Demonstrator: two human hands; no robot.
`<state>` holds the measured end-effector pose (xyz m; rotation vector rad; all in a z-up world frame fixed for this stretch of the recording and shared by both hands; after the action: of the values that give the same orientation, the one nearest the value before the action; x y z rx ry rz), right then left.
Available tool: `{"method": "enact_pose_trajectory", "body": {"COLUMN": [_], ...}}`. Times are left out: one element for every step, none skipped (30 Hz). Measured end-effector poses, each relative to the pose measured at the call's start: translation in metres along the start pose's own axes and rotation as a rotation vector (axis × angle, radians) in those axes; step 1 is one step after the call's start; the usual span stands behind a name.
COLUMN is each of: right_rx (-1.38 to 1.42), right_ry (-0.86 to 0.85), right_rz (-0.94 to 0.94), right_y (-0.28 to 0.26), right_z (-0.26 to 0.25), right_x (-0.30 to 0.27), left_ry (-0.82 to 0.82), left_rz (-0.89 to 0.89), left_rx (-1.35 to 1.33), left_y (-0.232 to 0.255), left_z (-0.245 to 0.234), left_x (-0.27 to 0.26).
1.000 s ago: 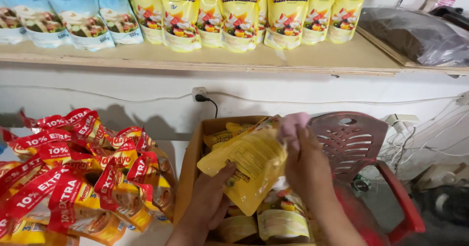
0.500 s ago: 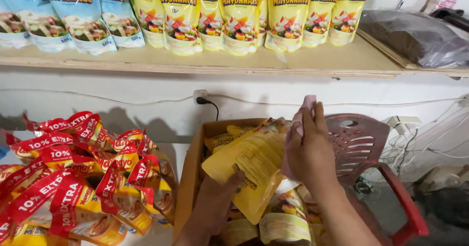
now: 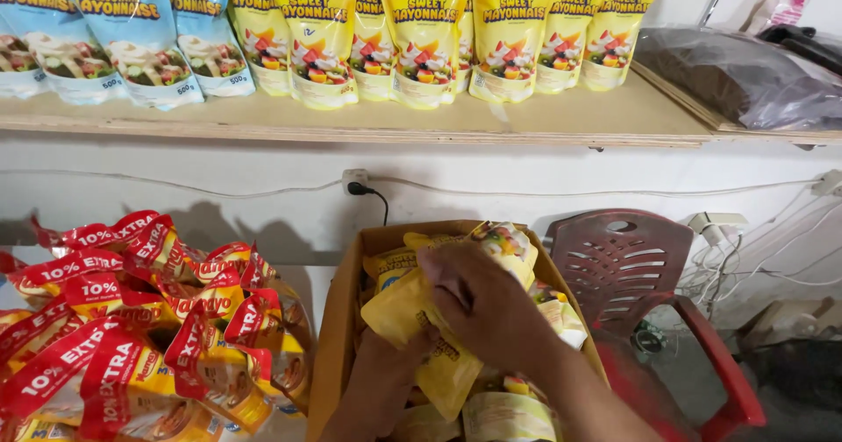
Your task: The person takes yellow packets of sweet mayonnaise from a cardboard box, wipes them with a pink cloth, and places them on a shelf. The person repeats this process for multiple packets, arranging them in a row on the shelf.
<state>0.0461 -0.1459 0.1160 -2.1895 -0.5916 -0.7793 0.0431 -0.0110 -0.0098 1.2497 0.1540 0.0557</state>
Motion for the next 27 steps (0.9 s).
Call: {"method": "enact_pose_trajectory", "body": {"right_rx": [0.017,0.02,-0.015,-0.05,-0.05,0.025,0.104,0.108,0.124,0.14,0.139,-0.033,-0.201,-0.199,-0.321,-0.444,-0.446,-0.433,-0.417,-0.416,-0.115,0.188,0.19,0.202,0.213,0.214,0.081], "right_ry": [0.025,0.027,0.007,-0.013,-0.01,-0.141,-0.285,-0.295,-0.352,-0.41,-0.406,-0.336,-0.268,-0.268,-0.27,-0.271,-0.267,-0.227,-0.197,-0.203,-0.245,-0.281,-0.278,-0.34,-0.401,-0.399,-0.349], "right_rz": [0.043,0.04,-0.018,-0.076,-0.077,-0.007,0.066,0.069,0.045,0.02,0.022,-0.068,-0.163,-0.166,-0.168,-0.17,-0.173,-0.068,0.035,0.031,0.132,0.231,0.238,0.113,-0.01,0.0,-0.135], "right_y": [0.014,0.02,0.024,0.028,0.023,0.02,0.016,0.02,0.023,0.025,0.037,0.048,0.057,0.072,0.091,0.109,0.106,0.109,0.111,0.094,0.076,0.058,0.049,0.033,0.017,0.032,0.044], "right_z": [-0.002,-0.005,-0.008,-0.011,-0.011,-0.005,0.0,0.004,0.011,0.017,0.016,0.013,0.011,0.007,0.003,0.0,-0.001,-0.005,-0.007,-0.002,0.006,0.014,0.016,0.019,0.022,0.026,0.026], "right_x": [0.007,0.011,0.016,0.021,0.024,0.024,0.021,0.021,0.019,0.017,0.026,0.037,0.048,0.052,0.059,0.066,0.067,0.069,0.069,0.065,0.058,0.051,0.048,0.044,0.039,0.04,0.045], "left_ry": [-0.003,-0.002,0.015,0.031,0.029,0.017,0.015,0.024,0.023,0.023,0.019,0.035,0.058,0.06,0.08,0.099,0.097,0.067,0.044,0.049,0.104,0.159,0.157,0.219,0.279,0.277,0.233], "left_rz": [0.016,0.02,0.022,0.025,0.028,0.064,0.091,0.085,0.073,0.061,0.061,0.032,0.005,0.007,-0.024,-0.056,-0.052,0.045,0.134,0.132,-0.113,-0.359,-0.364,-0.345,-0.327,-0.334,-0.324], "left_rx": [-0.012,-0.011,-0.034,-0.058,-0.058,-0.072,-0.089,-0.09,-0.056,-0.021,-0.02,0.044,0.105,0.105,0.154,0.203,0.202,0.121,0.038,0.033,-0.148,-0.329,-0.323,-0.222,-0.121,-0.114,-0.196], "left_y": [-0.004,-0.004,-0.003,-0.003,-0.008,-0.012,-0.017,-0.014,-0.012,-0.01,-0.006,-0.002,0.001,0.005,0.007,0.009,-0.003,-0.01,-0.02,0.001,0.012,0.023,0.019,0.014,0.01,0.001,-0.006], "left_z": [-0.002,-0.001,0.001,0.003,0.0,-0.001,-0.003,-0.003,-0.004,-0.004,-0.002,-0.002,-0.003,-0.002,-0.001,-0.001,-0.004,-0.005,-0.006,0.0,0.002,0.007,0.006,0.002,-0.003,-0.006,-0.005], "left_x": [0.004,0.003,0.002,0.002,0.006,0.009,0.007,0.004,0.002,0.001,-0.001,-0.003,-0.005,-0.007,-0.008,-0.008,0.0,0.008,0.012,0.004,-0.003,-0.012,-0.011,-0.009,-0.007,-0.006,-0.002]}}
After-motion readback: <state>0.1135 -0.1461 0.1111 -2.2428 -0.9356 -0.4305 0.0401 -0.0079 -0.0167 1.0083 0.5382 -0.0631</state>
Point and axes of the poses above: each hand's wrist, its own x-axis towards the middle knuckle, its own z-axis out of the palm, y = z × x, the point moved 5 cm from there along x, towards the middle knuckle, and after that the axes turned 15 degrees about y, right-handed, at the moved point
